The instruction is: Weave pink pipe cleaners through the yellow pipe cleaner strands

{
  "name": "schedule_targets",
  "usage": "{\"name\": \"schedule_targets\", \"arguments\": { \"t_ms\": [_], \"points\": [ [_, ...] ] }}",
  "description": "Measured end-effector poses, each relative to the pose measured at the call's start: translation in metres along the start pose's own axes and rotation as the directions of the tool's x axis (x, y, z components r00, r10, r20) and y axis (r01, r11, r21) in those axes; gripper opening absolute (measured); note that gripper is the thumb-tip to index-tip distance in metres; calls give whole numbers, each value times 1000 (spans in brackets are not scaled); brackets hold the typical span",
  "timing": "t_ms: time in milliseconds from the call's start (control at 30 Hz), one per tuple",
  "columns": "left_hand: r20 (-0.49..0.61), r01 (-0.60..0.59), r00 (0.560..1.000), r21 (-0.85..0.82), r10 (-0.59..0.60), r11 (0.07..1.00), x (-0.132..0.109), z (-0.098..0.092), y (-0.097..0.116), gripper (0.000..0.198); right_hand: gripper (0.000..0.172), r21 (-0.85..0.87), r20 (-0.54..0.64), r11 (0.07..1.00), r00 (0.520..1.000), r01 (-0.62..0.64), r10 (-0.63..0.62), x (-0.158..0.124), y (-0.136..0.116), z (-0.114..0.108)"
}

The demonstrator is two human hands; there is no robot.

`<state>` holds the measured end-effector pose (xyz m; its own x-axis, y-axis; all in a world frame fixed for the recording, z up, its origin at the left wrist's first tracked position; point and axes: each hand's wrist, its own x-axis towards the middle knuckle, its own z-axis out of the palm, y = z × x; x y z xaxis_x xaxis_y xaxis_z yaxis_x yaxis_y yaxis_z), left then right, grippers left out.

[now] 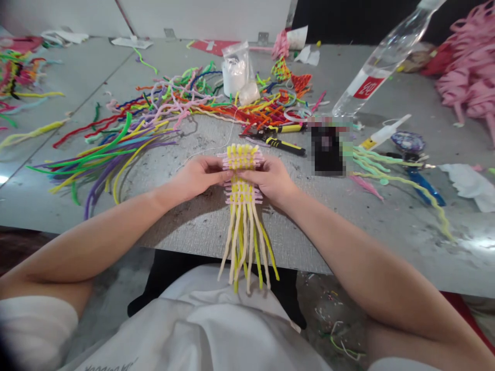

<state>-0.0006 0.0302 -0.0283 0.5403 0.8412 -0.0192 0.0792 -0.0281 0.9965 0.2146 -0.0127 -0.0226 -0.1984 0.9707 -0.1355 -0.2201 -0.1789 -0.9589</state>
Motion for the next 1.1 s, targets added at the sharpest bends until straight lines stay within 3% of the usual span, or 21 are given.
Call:
{"name": "schedule_targets", "arguments": {
  "t_ms": [167, 300, 467, 667, 867, 967, 1100],
  "points": [
    [-19, -86, 995, 225, 93, 971, -3, -5, 9, 25, 33, -47, -76, 999, 997, -26, 23, -1, -1, -2],
    [28, -134, 991, 277, 132, 951, -3, -4, 8, 22, 34, -102, -99, 995, 995, 12, -22, -2, 0, 0],
    [9, -121, 992, 262, 123, 958, -2, -1, 3, 22, 39, -175, -38, 983, 997, 53, -60, 0, 5, -3],
    [12, -65, 998, 244, 64, 968, -9, 1, 14, 23, 34, -234, 41, 971, 999, 45, -36, 1, 8, -10],
    [22, 12, 1000, 74, -14, 997, -10, 1, 17, 26, 33, -303, 41, 951, 998, 64, -54, 1, 4, -7],
    [24, -12, 1000, -22, 12, 1000, -10, 2, 16, 28, 32, -270, 38, 961, 998, 53, -44, -1, 2, -3],
    [5, 17, 1000, -17, -17, 1000, -9, -1, 13, 23, 33, -130, 45, 991, 999, -11, 17, -7, -2, 1]
  ]
}}
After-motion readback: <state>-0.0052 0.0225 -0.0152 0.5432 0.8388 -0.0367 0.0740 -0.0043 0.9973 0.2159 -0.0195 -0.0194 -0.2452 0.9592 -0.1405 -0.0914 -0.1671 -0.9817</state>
